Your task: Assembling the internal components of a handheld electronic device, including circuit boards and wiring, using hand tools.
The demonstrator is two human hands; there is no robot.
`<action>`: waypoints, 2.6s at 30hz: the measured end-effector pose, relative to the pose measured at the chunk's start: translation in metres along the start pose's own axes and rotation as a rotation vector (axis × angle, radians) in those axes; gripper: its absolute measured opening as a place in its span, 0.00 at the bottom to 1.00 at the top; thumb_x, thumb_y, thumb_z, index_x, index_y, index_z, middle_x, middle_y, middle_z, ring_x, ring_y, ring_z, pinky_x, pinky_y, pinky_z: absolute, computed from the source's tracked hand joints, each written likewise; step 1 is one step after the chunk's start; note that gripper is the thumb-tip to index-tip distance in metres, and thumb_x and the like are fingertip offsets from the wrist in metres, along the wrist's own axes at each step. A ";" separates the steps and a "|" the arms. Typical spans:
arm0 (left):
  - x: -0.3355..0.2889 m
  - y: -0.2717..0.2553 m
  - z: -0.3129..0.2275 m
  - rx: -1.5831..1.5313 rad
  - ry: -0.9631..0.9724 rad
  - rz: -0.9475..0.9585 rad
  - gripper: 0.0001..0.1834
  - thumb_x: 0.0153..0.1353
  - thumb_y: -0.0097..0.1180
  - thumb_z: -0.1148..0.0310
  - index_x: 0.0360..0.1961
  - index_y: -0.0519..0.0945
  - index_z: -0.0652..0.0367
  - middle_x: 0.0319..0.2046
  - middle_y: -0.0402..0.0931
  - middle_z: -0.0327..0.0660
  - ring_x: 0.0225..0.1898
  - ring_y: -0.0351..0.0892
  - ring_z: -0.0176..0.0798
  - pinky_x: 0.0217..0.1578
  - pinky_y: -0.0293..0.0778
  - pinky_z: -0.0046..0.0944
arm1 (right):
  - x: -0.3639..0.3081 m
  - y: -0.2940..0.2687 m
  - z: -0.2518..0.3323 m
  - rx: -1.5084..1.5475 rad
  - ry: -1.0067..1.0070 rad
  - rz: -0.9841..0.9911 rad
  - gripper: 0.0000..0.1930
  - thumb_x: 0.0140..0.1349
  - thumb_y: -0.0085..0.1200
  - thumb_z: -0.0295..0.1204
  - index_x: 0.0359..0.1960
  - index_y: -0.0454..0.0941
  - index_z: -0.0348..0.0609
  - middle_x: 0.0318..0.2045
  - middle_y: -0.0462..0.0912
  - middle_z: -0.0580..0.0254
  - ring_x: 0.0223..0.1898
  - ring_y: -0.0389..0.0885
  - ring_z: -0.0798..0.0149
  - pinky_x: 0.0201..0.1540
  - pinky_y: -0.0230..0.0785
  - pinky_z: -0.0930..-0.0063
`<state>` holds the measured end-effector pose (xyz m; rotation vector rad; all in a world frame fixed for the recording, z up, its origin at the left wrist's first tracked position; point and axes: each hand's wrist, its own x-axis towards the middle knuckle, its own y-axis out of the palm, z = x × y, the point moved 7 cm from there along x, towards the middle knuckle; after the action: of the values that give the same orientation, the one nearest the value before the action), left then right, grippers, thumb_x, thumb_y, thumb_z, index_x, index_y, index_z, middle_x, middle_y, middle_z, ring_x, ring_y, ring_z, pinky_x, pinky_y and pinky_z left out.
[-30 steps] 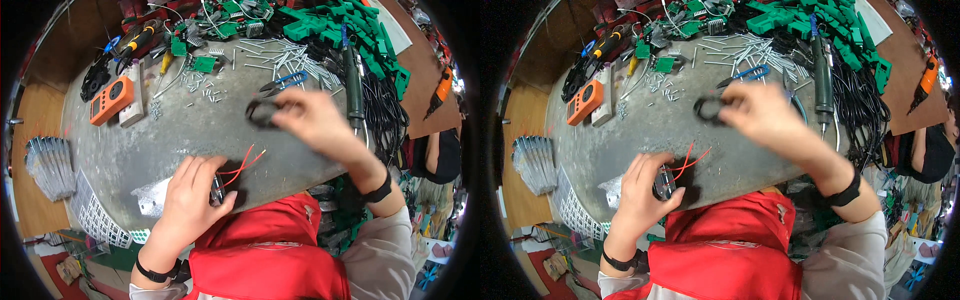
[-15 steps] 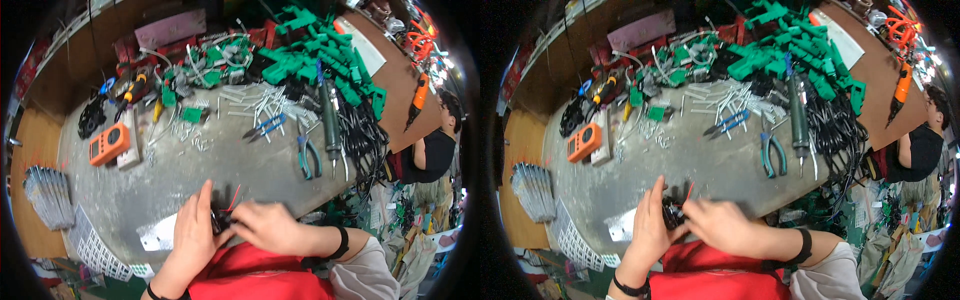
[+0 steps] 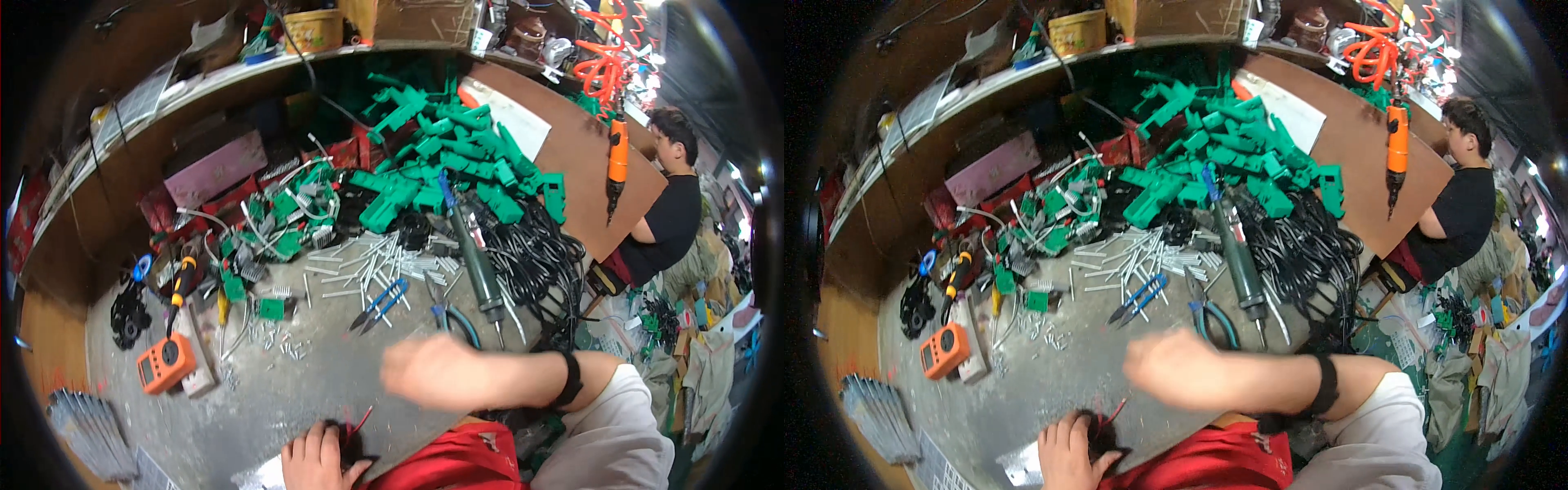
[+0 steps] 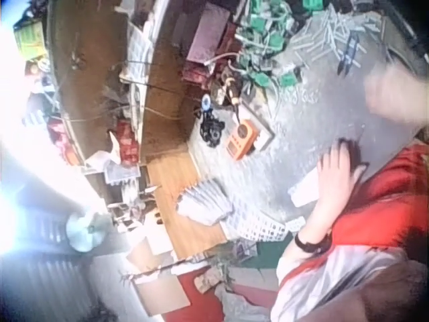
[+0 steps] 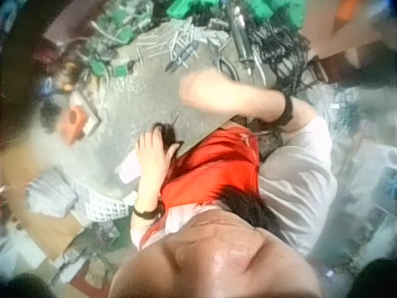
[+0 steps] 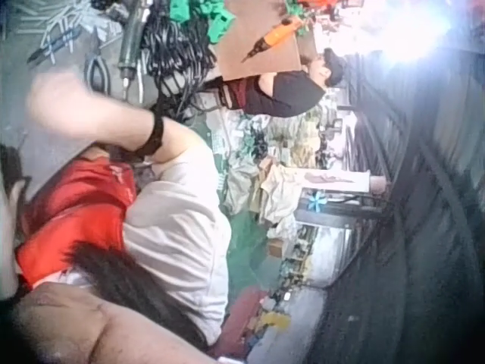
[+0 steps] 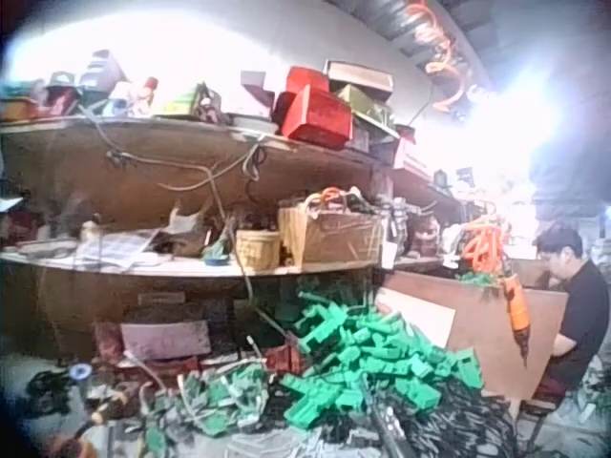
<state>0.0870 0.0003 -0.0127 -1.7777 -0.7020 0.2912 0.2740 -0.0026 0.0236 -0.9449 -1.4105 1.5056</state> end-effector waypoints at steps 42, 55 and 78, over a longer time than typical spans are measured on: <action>0.004 -0.049 0.014 -1.749 -0.453 -0.302 0.39 0.67 0.42 0.42 0.68 0.60 0.61 0.66 0.63 0.55 0.63 0.69 0.51 0.61 0.67 0.49 | 0.029 -0.063 0.097 0.471 -0.356 -0.505 0.16 0.49 0.59 0.32 0.41 0.82 0.47 0.35 0.85 0.60 0.33 0.83 0.60 0.38 0.77 0.70; -0.043 -0.045 0.072 -1.592 -0.558 -0.484 0.50 0.56 0.51 0.31 0.66 0.63 0.63 0.62 0.64 0.52 0.50 0.79 0.47 0.36 0.76 0.42 | 0.161 0.028 -0.107 0.004 0.165 -0.161 0.10 0.48 0.54 0.22 0.34 0.78 0.42 0.31 0.83 0.47 0.38 0.83 0.44 0.41 0.74 0.52; -0.020 -0.038 0.061 -1.699 -0.547 -0.483 0.35 0.49 0.71 0.68 0.57 0.70 0.67 0.50 0.78 0.49 0.52 0.79 0.51 0.58 0.71 0.48 | 0.051 -0.080 0.052 1.202 0.012 -0.358 0.09 0.60 0.62 0.23 0.39 0.77 0.32 0.36 0.79 0.61 0.33 0.77 0.75 0.36 0.71 0.82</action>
<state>0.0271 0.0426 0.0004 -2.9602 -2.1330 -0.3192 0.2145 0.0270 0.1087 0.0515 -0.4050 1.6548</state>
